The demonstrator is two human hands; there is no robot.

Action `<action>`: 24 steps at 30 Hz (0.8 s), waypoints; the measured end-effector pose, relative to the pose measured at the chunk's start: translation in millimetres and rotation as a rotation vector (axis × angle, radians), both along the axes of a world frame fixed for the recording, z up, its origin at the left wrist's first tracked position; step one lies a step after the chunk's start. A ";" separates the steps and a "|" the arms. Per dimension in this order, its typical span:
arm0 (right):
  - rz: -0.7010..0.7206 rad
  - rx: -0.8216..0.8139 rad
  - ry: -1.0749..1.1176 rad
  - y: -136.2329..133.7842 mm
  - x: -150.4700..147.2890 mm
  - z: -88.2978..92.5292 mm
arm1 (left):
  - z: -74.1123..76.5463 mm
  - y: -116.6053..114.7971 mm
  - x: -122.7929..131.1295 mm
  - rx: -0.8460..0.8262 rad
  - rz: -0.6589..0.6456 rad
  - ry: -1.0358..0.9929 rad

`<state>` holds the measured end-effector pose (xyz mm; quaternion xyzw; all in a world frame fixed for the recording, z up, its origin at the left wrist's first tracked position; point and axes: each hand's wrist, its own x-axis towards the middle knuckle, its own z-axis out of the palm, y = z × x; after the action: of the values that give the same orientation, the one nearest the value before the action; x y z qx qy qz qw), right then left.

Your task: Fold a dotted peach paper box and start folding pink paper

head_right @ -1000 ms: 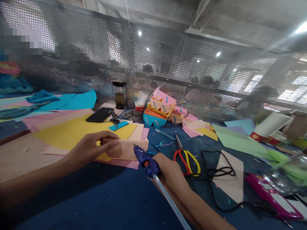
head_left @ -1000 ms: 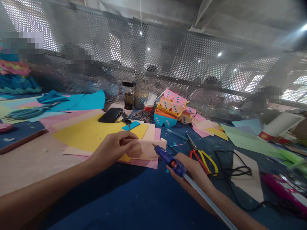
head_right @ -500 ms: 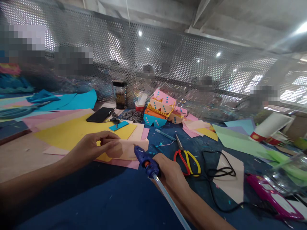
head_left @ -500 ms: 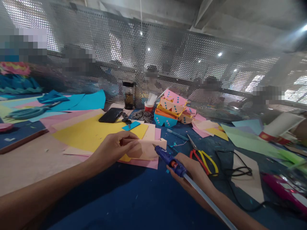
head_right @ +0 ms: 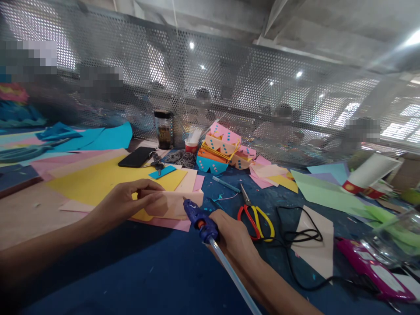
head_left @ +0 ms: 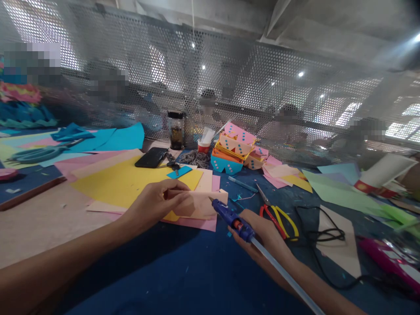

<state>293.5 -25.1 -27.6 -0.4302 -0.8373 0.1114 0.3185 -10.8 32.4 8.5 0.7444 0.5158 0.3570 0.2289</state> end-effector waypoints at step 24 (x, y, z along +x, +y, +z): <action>-0.026 0.004 -0.013 -1.2 -0.5 1.1 | -1.5 2.0 -1.7 0.015 0.014 0.019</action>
<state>293.0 -26.3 -26.5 -0.4411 -0.8339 0.1029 0.3154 -12.5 34.4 7.1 0.7458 0.5204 0.3554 0.2162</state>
